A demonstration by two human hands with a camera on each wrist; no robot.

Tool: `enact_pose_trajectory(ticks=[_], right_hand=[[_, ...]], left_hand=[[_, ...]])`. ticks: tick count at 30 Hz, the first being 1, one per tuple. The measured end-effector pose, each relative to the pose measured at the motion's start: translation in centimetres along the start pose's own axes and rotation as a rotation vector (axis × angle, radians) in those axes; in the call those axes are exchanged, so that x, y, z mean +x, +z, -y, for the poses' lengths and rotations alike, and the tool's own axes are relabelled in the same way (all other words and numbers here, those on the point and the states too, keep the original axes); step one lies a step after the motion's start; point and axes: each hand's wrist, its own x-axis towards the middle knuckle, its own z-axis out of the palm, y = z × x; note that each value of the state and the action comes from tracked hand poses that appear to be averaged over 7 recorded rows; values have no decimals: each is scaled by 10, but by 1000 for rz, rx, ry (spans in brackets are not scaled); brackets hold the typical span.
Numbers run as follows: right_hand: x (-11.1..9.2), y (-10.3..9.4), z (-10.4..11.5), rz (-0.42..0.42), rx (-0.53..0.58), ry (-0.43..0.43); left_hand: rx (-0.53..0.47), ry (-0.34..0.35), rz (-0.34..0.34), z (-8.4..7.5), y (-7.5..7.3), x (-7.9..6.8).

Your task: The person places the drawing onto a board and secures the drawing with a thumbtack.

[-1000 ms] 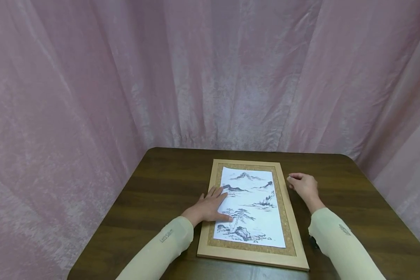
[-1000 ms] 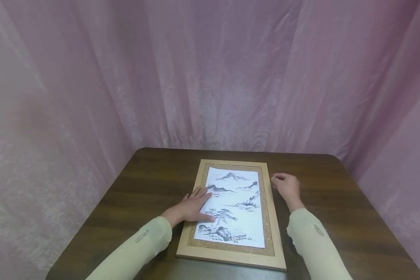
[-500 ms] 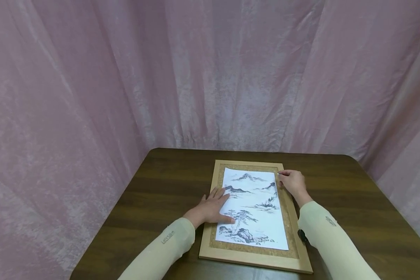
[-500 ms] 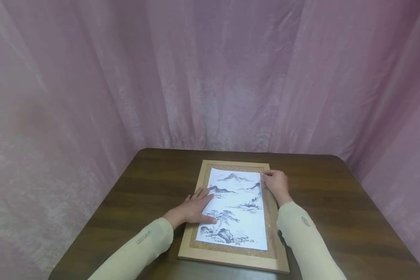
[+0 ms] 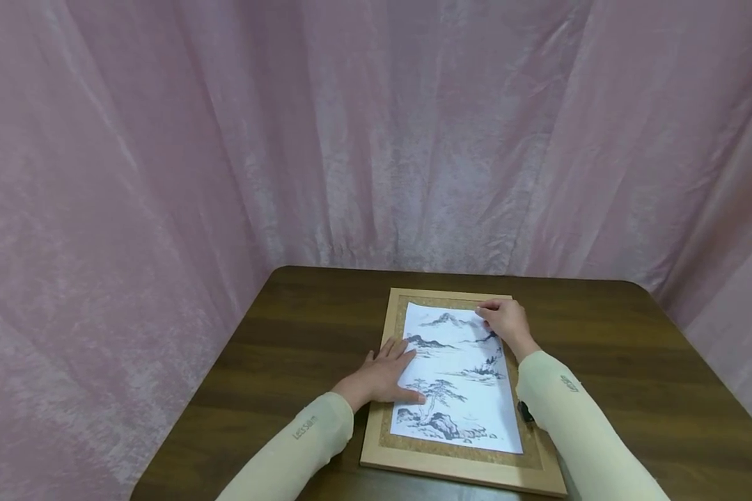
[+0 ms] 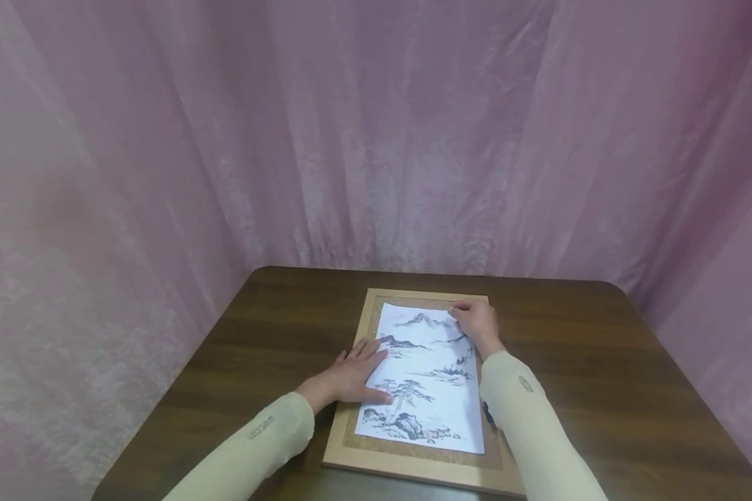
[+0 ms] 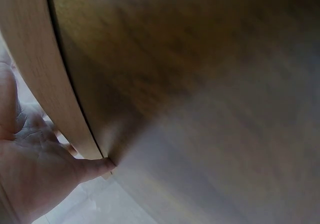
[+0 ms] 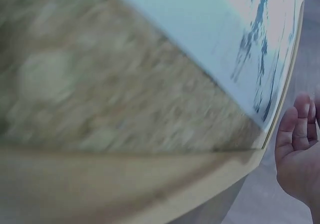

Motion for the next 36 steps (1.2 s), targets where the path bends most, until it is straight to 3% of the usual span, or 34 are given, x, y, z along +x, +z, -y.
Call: enact_pose_trajectory(ticks=[8, 22, 36], right_hand=[[9, 14, 12, 27, -10, -25], [13, 33, 21, 38, -78, 2], [18, 39, 20, 93, -133, -6]], left_hand=[[5, 8, -9, 1, 4, 1], [21, 4, -7, -2, 5, -1], [40, 1, -12, -2, 7, 2]])
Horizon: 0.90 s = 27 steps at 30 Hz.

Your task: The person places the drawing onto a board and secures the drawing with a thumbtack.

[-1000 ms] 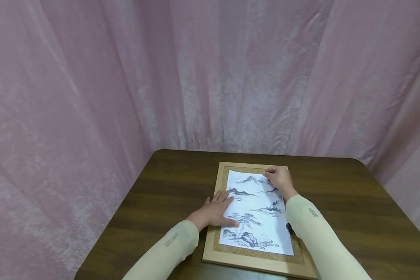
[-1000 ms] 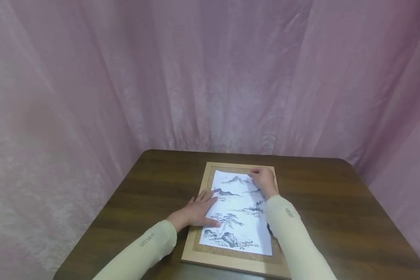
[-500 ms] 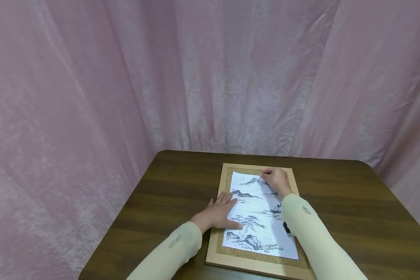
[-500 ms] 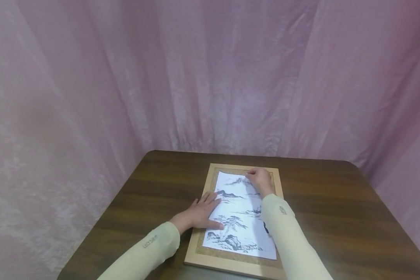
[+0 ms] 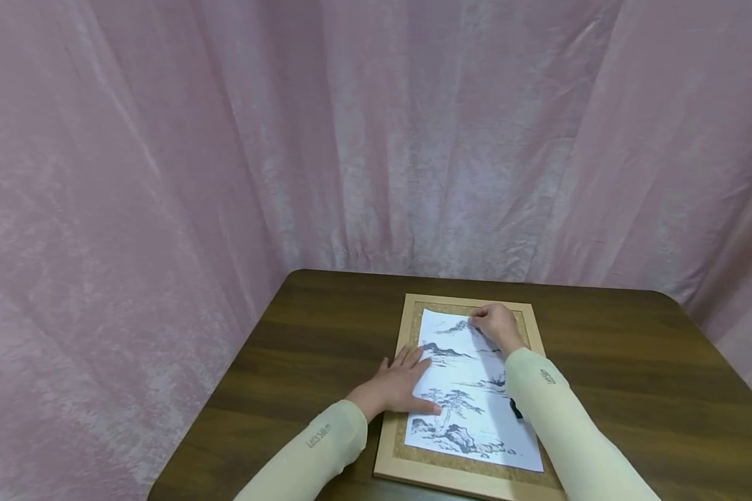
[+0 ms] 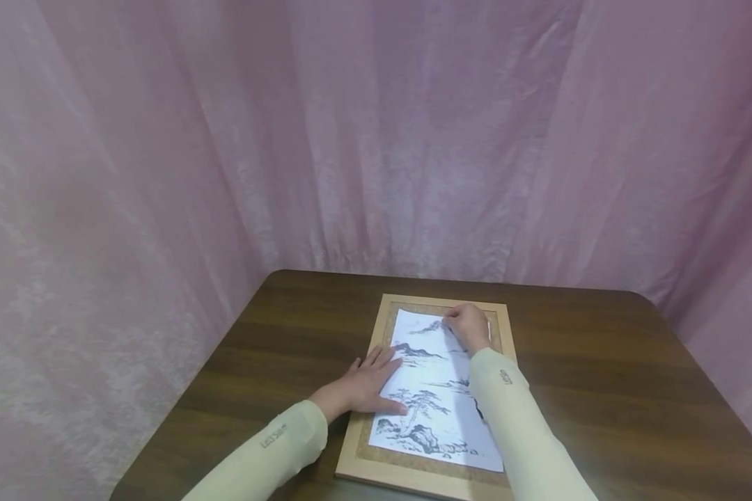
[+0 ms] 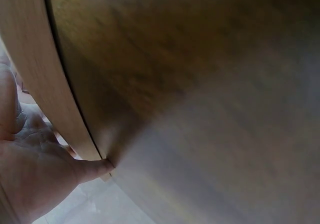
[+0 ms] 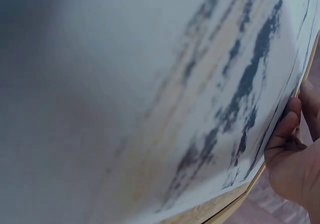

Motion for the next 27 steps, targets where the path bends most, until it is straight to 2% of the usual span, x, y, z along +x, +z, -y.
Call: enact_pose_trajectory(ticks=[5, 13, 20, 27], right_hand=[[-4, 0, -1, -2, -1, 11], [-5, 1, -1, -25, -22, -25], [-9, -1, 1, 4, -11, -40], [-8, 1, -3, -28, -6, -43]], left_hand=[[2, 5, -4, -3, 0, -2], [8, 6, -13, -5, -1, -4], [25, -3, -15, -4, 0, -3], [22, -8, -10, -5, 1, -3]])
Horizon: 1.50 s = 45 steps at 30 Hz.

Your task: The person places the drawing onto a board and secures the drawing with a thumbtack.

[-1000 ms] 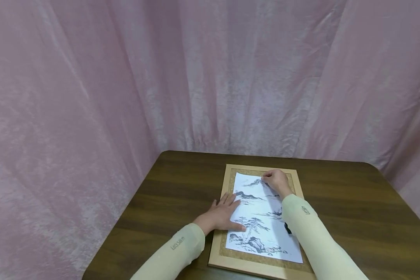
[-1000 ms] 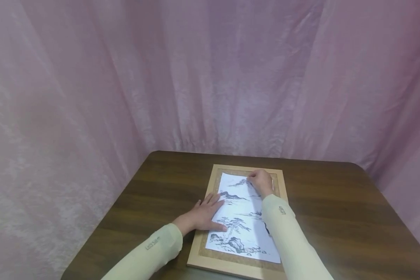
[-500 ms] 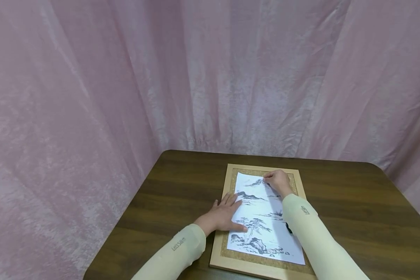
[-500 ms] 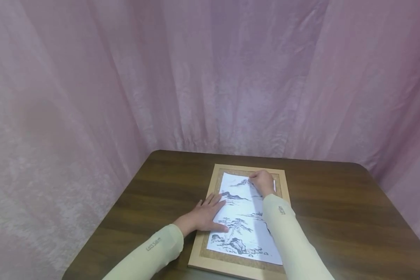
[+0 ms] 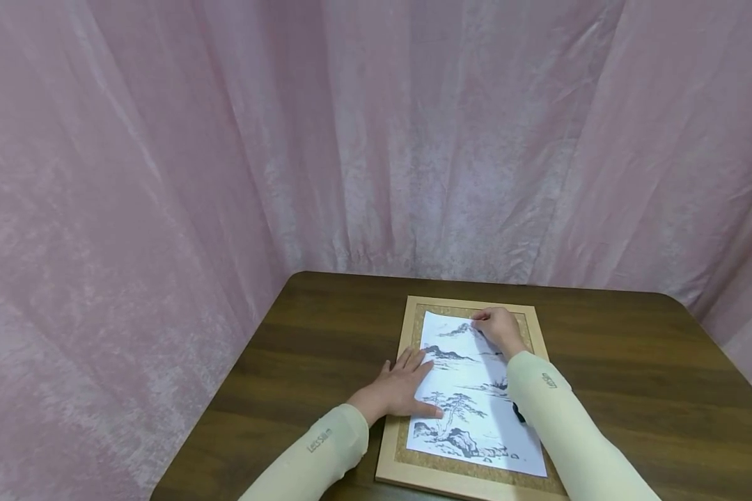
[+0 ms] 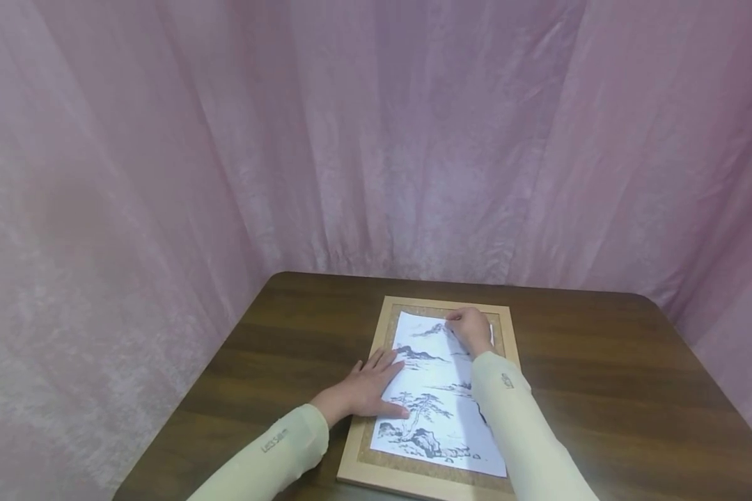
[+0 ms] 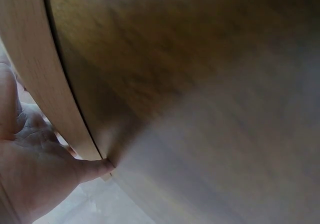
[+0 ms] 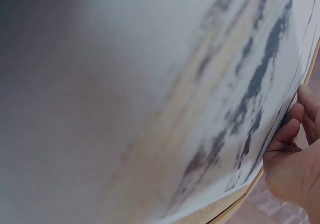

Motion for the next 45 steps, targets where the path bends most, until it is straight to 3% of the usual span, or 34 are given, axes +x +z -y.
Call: enact_pose_trajectory(ticks=[21, 34, 45], right_hand=[[5, -1, -3, 21, 9, 67], [8, -1, -9, 45, 111, 109], [4, -2, -1, 51, 24, 61]], left_hand=[[-2, -1, 10, -1, -1, 0], [17, -5, 5, 0, 1, 1], [28, -3, 4, 0, 0, 0]])
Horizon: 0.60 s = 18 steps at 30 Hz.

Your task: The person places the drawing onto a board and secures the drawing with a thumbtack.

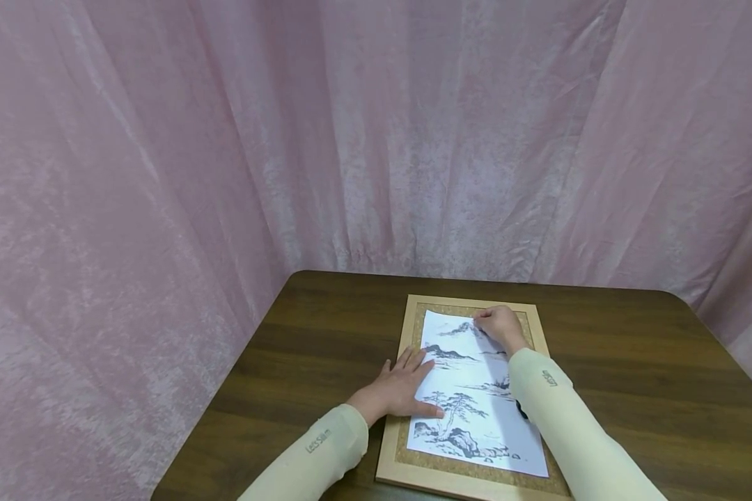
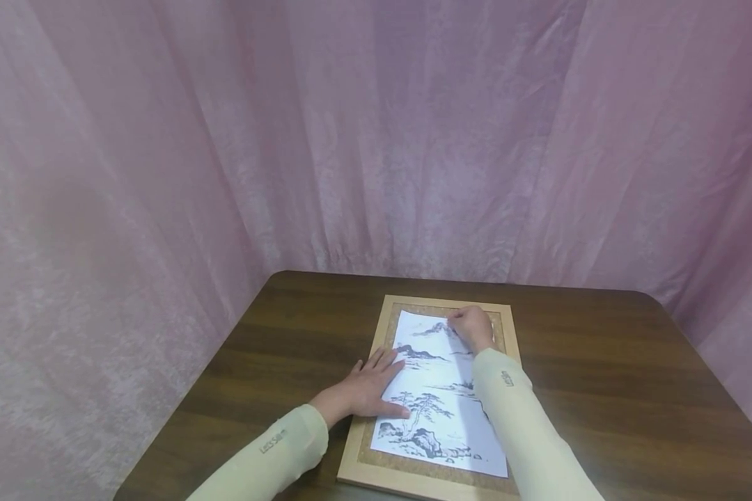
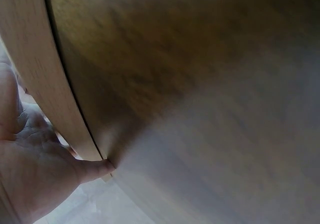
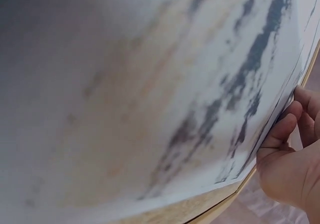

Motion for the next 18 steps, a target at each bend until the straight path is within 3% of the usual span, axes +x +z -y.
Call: enact_pose_trajectory(ticks=[10, 18], right_hand=[[-5, 1, 7, -55, -84, -25], [-2, -1, 4, 21, -103, -43]], left_hand=[[-19, 6, -4, 0, 1, 0], [-35, 16, -4, 0, -2, -2]])
